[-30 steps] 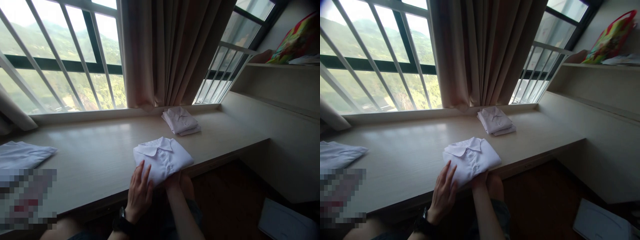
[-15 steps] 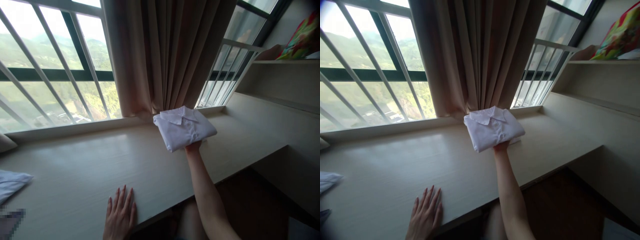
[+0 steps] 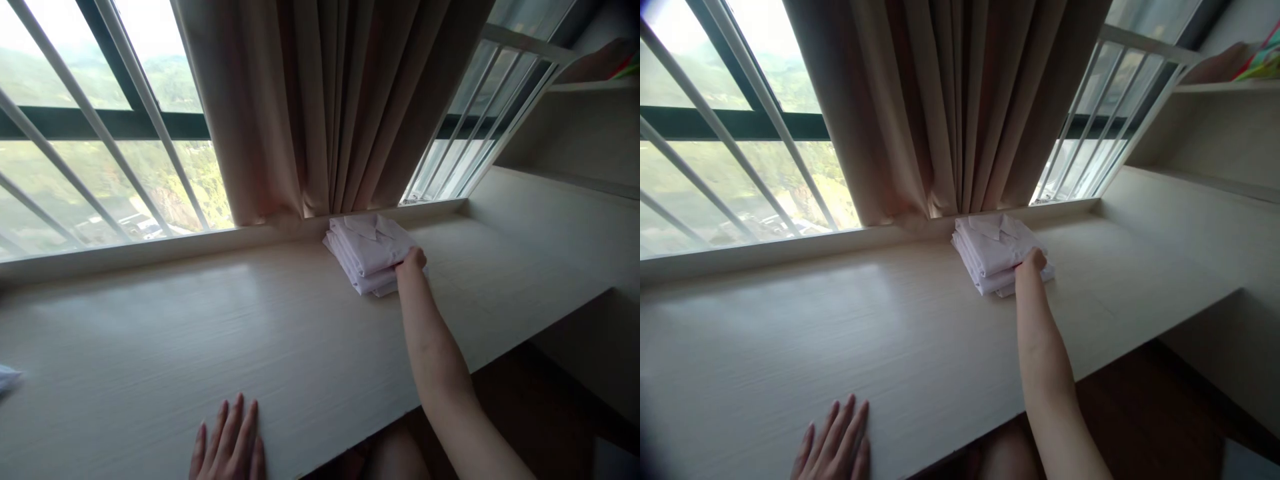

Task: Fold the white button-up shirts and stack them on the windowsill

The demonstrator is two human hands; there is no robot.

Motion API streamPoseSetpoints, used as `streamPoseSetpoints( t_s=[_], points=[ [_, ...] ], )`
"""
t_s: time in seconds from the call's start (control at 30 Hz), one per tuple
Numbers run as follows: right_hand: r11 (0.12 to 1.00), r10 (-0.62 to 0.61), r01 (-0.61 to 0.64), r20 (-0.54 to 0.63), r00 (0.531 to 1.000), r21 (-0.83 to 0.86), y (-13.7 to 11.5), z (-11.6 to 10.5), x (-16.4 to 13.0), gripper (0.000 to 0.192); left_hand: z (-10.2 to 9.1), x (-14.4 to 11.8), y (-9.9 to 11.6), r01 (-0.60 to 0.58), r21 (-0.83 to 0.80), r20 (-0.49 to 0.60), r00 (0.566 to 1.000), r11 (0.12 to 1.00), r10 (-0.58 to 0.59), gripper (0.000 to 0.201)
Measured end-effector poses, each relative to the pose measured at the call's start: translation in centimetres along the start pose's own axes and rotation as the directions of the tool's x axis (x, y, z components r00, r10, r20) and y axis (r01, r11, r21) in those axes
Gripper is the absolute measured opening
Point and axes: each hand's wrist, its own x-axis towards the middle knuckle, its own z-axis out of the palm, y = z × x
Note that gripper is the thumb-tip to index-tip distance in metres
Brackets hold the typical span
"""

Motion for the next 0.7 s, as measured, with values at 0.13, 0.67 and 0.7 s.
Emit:
streamPoseSetpoints(
  t_s=[0.13, 0.67, 0.7],
  points=[
    [0.978, -0.027, -0.01, -0.174, 0.984, -0.21, -3.6, 1.5, -1.8, 0.062, 0.1, -0.1, 0.0, 0.003, 0.004, -0.01, 1.0, 1.0, -0.003, 0.077],
    [0.641, -0.249, 0.435, 0.364, 0.897, -0.633, -4.1, 6.6, -7.1, 0.062, -0.4, -0.3, -0.3, -0.039, 0.036, -0.01, 0.999, 0.999, 0.039, 0.075],
    [0.631, -0.312, 0.452, 0.327, 0.892, -0.63, -3.9, 6.0, -8.5, 0.059, -0.5, -0.3, -0.3, -0.033, 0.037, -0.01, 0.999, 0.999, 0.034, 0.072]
  ],
)
